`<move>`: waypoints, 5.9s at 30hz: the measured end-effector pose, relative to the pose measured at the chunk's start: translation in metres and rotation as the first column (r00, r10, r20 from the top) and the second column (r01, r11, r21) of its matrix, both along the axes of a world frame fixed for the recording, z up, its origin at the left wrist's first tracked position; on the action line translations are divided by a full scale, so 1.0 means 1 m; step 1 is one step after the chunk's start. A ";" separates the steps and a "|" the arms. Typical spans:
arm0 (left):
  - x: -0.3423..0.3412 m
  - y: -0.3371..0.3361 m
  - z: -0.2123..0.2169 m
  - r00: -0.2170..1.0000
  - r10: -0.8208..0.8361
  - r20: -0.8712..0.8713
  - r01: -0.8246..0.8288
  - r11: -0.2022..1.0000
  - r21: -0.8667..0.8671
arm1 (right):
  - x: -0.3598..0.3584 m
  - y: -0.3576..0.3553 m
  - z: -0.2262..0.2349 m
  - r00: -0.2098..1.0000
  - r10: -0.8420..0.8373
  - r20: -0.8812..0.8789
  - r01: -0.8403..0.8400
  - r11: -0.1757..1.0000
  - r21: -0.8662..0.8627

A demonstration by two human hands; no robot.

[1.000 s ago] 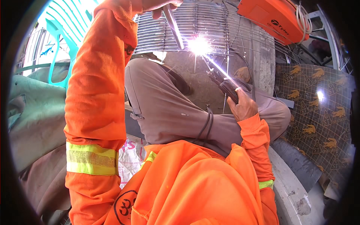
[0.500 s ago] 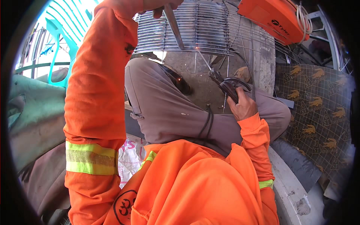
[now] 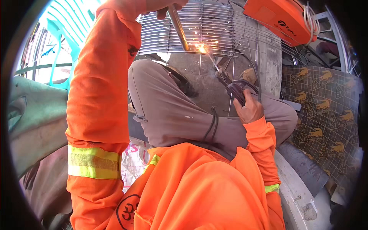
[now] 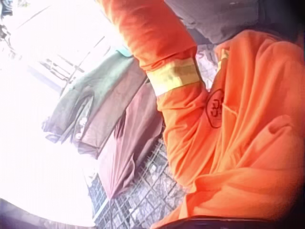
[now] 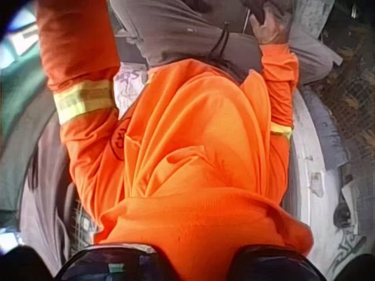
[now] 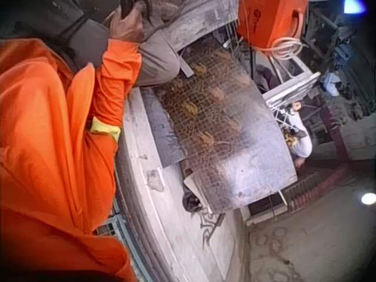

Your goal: Welding and assembling a curved metal wire grid using a welding torch, hammer, and pliers.

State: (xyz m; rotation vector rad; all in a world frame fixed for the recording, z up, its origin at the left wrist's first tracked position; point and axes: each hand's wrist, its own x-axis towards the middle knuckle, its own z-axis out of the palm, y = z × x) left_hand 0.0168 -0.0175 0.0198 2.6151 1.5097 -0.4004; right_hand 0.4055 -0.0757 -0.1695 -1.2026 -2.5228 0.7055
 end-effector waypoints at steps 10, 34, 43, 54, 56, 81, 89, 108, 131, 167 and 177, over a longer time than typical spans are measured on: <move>-0.008 0.004 -0.013 0.996 0.080 0.041 -0.079 0.997 -0.023 | -0.003 0.001 0.004 0.999 0.002 0.050 0.003 0.996 -0.092; -0.001 -0.002 -0.009 0.973 0.230 0.001 -0.229 0.972 -0.054 | -0.007 -0.001 0.004 1.000 -0.012 0.025 0.014 0.998 -0.063; 0.004 -0.003 -0.002 0.996 0.094 0.004 -0.094 0.995 -0.019 | -0.004 0.000 0.001 0.997 -0.002 0.074 0.007 0.997 -0.072; 0.012 -0.012 0.005 0.821 0.546 0.168 -0.505 0.831 -0.233 | -0.005 -0.002 -0.005 0.996 -0.094 -0.005 0.093 0.995 -0.034; 0.008 -0.001 -0.020 0.931 0.334 0.151 -0.323 0.942 -0.094 | 0.002 0.000 -0.006 0.980 -0.195 -0.037 0.193 0.980 -0.053; 0.034 -0.111 -0.031 0.335 0.739 0.584 -0.807 0.546 -0.227 | -0.016 0.015 0.006 0.924 -0.364 -0.113 0.330 0.912 -0.245; 0.073 -0.150 -0.050 0.461 0.652 0.602 -0.798 0.601 -0.039 | -0.018 0.017 0.008 0.939 -0.338 -0.067 0.312 0.917 -0.249; 0.101 -0.145 -0.039 0.383 0.740 0.553 -0.811 0.556 -0.182 | -0.003 0.016 0.001 0.912 -0.372 -0.170 0.310 0.900 -0.308; 0.072 -0.142 -0.031 0.119 0.774 0.621 -0.859 0.394 -0.327 | 0.003 0.011 0.010 0.907 -0.348 -0.236 0.285 0.922 -0.263; 0.130 -0.271 -0.150 0.141 0.451 0.881 -0.912 0.406 -0.062 | 0.208 0.092 -0.046 0.057 -0.870 -0.489 0.869 0.285 -0.405; 0.107 -0.277 -0.172 0.698 0.397 0.596 -0.636 0.727 0.261 | 0.259 0.004 -0.239 0.044 -0.997 -0.062 0.949 0.061 -0.308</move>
